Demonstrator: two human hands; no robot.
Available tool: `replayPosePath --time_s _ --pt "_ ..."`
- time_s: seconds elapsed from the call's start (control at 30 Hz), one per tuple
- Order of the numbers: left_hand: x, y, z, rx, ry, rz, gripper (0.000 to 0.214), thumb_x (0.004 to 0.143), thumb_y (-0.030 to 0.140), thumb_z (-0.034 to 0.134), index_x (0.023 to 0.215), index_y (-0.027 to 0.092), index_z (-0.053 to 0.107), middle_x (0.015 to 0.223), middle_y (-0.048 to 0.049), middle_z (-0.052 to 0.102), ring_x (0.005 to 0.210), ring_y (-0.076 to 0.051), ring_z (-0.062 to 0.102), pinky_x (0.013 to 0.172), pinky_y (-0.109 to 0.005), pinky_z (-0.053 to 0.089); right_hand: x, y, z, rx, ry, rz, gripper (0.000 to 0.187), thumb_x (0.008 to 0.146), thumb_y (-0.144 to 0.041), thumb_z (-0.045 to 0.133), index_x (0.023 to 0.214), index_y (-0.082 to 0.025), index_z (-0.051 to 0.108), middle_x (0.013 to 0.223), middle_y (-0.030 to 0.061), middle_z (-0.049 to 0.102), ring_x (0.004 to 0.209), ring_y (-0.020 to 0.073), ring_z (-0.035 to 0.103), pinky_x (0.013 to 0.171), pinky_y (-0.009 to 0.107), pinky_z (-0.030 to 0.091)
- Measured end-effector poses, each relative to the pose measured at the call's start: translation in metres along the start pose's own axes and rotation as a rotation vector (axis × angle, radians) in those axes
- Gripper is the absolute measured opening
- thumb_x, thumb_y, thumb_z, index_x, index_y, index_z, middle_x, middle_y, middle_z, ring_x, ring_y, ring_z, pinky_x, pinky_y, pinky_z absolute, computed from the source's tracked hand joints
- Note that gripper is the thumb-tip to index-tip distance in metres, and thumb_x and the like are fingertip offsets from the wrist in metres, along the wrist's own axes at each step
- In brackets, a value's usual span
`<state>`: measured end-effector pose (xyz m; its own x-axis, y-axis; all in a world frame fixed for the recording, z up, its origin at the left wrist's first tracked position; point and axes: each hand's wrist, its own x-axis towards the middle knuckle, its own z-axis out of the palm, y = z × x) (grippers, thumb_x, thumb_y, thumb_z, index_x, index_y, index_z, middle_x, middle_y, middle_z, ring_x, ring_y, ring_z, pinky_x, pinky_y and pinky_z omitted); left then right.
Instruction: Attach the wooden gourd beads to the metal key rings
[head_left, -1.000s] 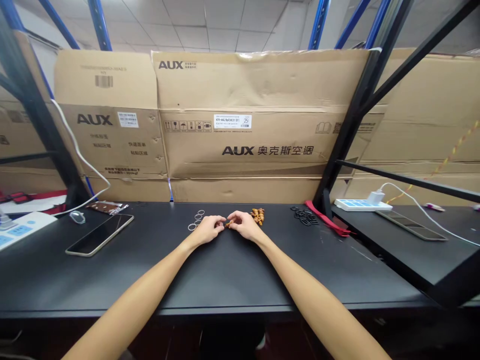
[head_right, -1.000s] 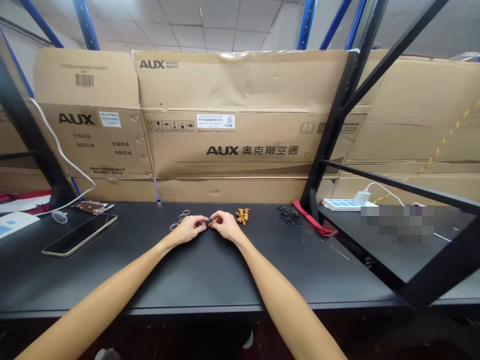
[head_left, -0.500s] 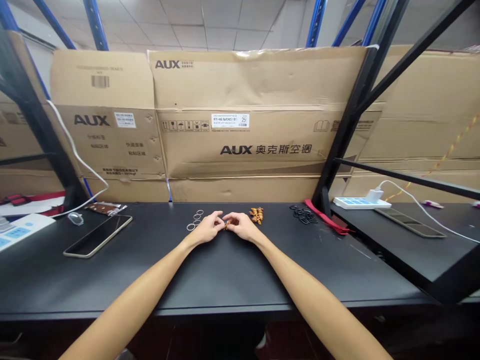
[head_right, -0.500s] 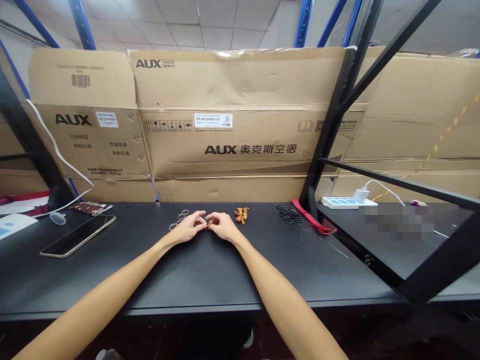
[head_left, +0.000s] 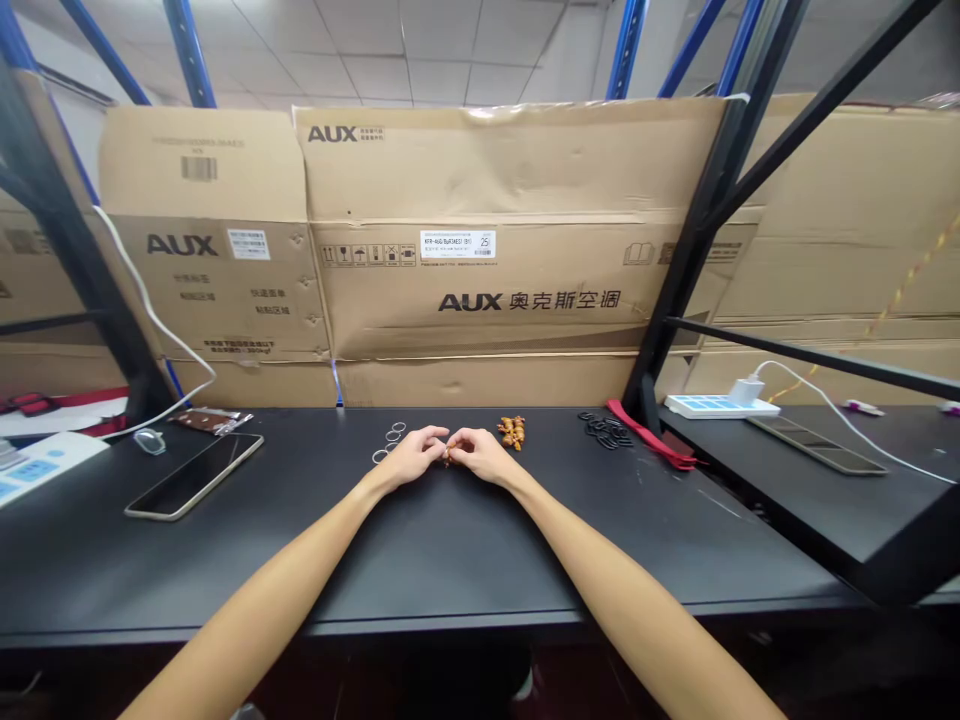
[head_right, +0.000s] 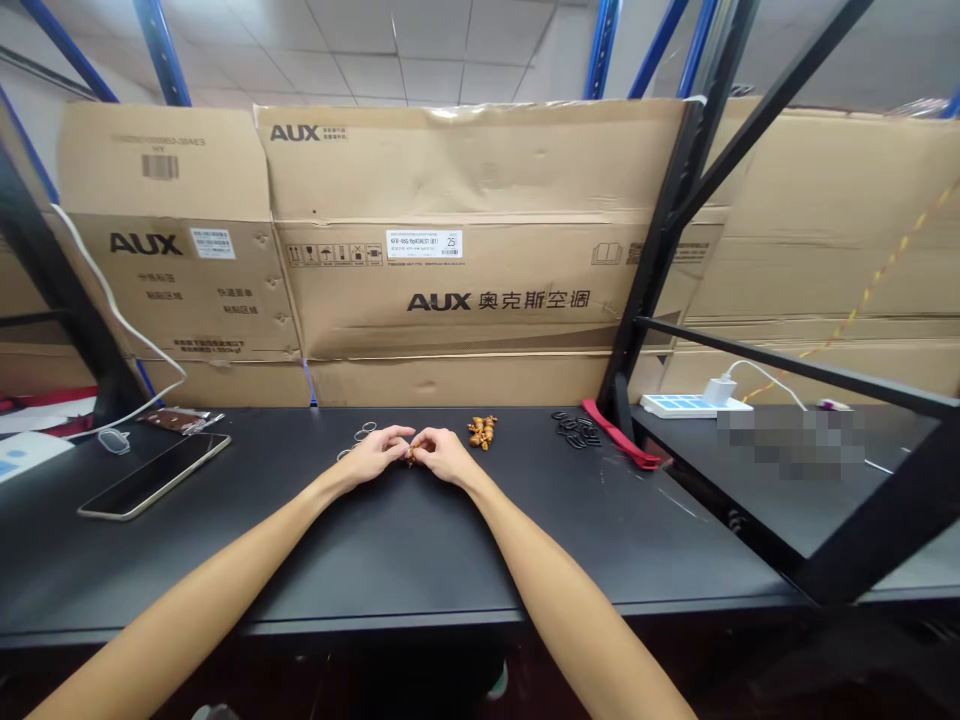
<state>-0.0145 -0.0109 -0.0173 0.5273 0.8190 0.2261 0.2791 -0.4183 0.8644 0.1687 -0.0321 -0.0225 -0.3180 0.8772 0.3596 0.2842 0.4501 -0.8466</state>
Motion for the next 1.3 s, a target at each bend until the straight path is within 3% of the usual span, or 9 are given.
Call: replayPosePath --time_s 0.2,0.3,0.43,0.63,0.77,0.97,1.3 --pt "-0.003 0.007 0.003 -0.02 0.032 0.039 0.033 0.08 0.038 0.058 0.103 0.014 0.055 0.087 -0.0044 0.065 0.079 -0.015 0.062 0.077 -0.029 0.048 0.004 0.005 -0.001 0.035 0.054 0.05 0.016 0.07 -0.029 0.058 0.075 -0.015 0.06 0.06 -0.0011 0.059 0.054 0.0105 0.05 0.053 0.023 0.04" --pt "-0.005 0.012 0.004 0.088 0.039 0.104 0.026 0.08 0.039 0.058 0.092 0.016 0.058 0.085 -0.0028 0.064 0.076 -0.014 0.059 0.073 -0.028 0.047 0.005 0.003 -0.001 0.125 0.077 0.076 0.017 0.069 -0.032 0.06 0.074 -0.015 0.059 0.057 -0.0022 0.056 0.052 0.0101 0.049 0.052 0.023 0.039" --pt "-0.009 0.023 0.006 0.302 0.155 0.189 0.02 0.084 0.035 0.053 0.083 0.017 0.062 0.08 -0.0016 0.062 0.072 -0.014 0.056 0.068 -0.027 0.044 0.004 0.0 -0.002 0.22 0.093 0.098 0.02 0.068 -0.034 0.062 0.073 -0.015 0.06 0.058 -0.002 0.056 0.052 0.0093 0.049 0.054 0.023 0.04" --pt "-0.011 0.031 0.012 0.398 0.201 0.273 0.021 0.087 0.03 0.048 0.078 0.017 0.061 0.081 -0.0027 0.059 0.072 -0.014 0.054 0.069 -0.026 0.043 0.004 0.002 -0.001 0.28 0.083 0.086 0.024 0.066 -0.037 0.066 0.072 -0.015 0.059 0.056 -0.003 0.055 0.05 0.0087 0.048 0.052 0.024 0.04" --pt "-0.009 0.027 0.012 0.428 0.237 0.273 0.02 0.088 0.027 0.044 0.078 0.017 0.058 0.082 -0.0034 0.059 0.075 -0.015 0.055 0.072 -0.028 0.043 0.006 0.008 0.001 0.329 0.101 0.082 0.028 0.063 -0.037 0.069 0.077 -0.016 0.057 0.061 -0.0007 0.06 0.054 0.0117 0.055 0.056 0.027 0.045" --pt "-0.008 0.02 0.009 0.471 0.214 0.2 0.022 0.09 0.028 0.041 0.082 0.017 0.059 0.082 -0.004 0.065 0.075 -0.017 0.059 0.071 -0.028 0.043 0.008 0.015 -0.002 0.258 0.182 0.055 0.024 0.059 -0.028 0.069 0.077 -0.016 0.058 0.069 0.0012 0.063 0.063 0.0132 0.06 0.065 0.029 0.049" --pt "-0.01 0.019 0.009 0.543 0.144 0.22 0.024 0.092 0.029 0.036 0.081 0.019 0.056 0.077 -0.0035 0.063 0.07 -0.017 0.057 0.068 -0.027 0.042 0.003 0.006 -0.001 0.275 0.08 -0.006 0.024 0.063 -0.026 0.066 0.082 -0.016 0.055 0.065 -0.0007 0.063 0.055 0.0113 0.058 0.058 0.026 0.048"
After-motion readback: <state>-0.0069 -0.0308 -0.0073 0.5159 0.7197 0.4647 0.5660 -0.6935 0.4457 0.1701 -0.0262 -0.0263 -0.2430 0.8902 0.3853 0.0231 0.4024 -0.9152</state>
